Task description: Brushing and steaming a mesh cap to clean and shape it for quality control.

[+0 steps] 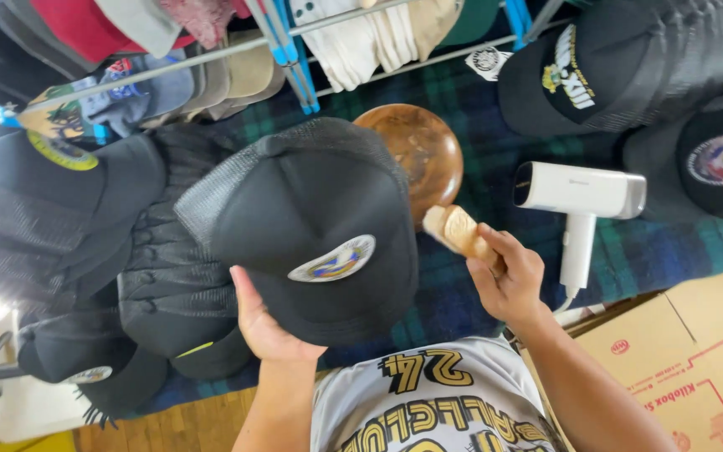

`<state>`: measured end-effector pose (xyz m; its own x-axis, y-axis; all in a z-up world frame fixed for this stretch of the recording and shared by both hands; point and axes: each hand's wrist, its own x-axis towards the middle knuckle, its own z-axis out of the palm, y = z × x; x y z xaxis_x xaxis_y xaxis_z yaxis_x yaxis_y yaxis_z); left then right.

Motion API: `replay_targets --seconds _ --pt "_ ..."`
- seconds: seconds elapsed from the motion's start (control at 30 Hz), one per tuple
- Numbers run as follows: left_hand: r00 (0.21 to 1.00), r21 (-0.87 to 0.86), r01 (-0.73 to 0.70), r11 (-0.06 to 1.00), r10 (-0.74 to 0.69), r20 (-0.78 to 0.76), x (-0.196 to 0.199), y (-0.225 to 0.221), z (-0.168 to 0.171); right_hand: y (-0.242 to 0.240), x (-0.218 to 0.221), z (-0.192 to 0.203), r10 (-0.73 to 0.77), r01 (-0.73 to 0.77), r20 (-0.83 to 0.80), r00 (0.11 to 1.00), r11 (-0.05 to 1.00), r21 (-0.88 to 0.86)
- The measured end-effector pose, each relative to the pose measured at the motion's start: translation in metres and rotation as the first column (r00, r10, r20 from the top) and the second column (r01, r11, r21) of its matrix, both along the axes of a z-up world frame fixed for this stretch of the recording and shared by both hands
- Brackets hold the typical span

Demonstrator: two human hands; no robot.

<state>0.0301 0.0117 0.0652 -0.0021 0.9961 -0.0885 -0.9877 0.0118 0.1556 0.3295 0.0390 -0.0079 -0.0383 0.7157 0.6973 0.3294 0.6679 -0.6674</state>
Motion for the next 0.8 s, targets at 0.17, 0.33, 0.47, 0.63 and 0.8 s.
replay_targets --seconds 0.17,0.33,0.47,0.63,0.8 --pt "0.996 0.202 0.065 0.977 -0.053 -0.068 -0.011 0.003 0.007 -0.053 0.003 -0.048 -0.347 0.452 0.412 0.843 0.871 -0.191" --pt "1.000 -0.038 -0.017 0.999 0.016 -0.027 -0.005 0.003 -0.012 -0.056 -0.009 -0.045 -0.193 0.509 0.582 0.790 0.736 -0.447" --pt "1.000 0.023 0.004 1.000 -0.003 -0.005 -0.001 0.001 -0.017 -0.043 0.008 -0.027 -0.231 0.510 0.634 0.738 0.807 -0.299" --pt "0.992 -0.109 -0.112 0.988 0.105 -0.069 -0.004 -0.001 -0.014 -0.017 0.082 -0.006 -0.551 0.791 0.654 0.518 0.599 -0.122" --pt "0.985 -0.183 -0.147 0.972 0.126 -0.122 -0.005 -0.006 -0.030 0.005 0.095 0.015 -0.239 0.725 0.708 0.665 -0.024 -0.688"
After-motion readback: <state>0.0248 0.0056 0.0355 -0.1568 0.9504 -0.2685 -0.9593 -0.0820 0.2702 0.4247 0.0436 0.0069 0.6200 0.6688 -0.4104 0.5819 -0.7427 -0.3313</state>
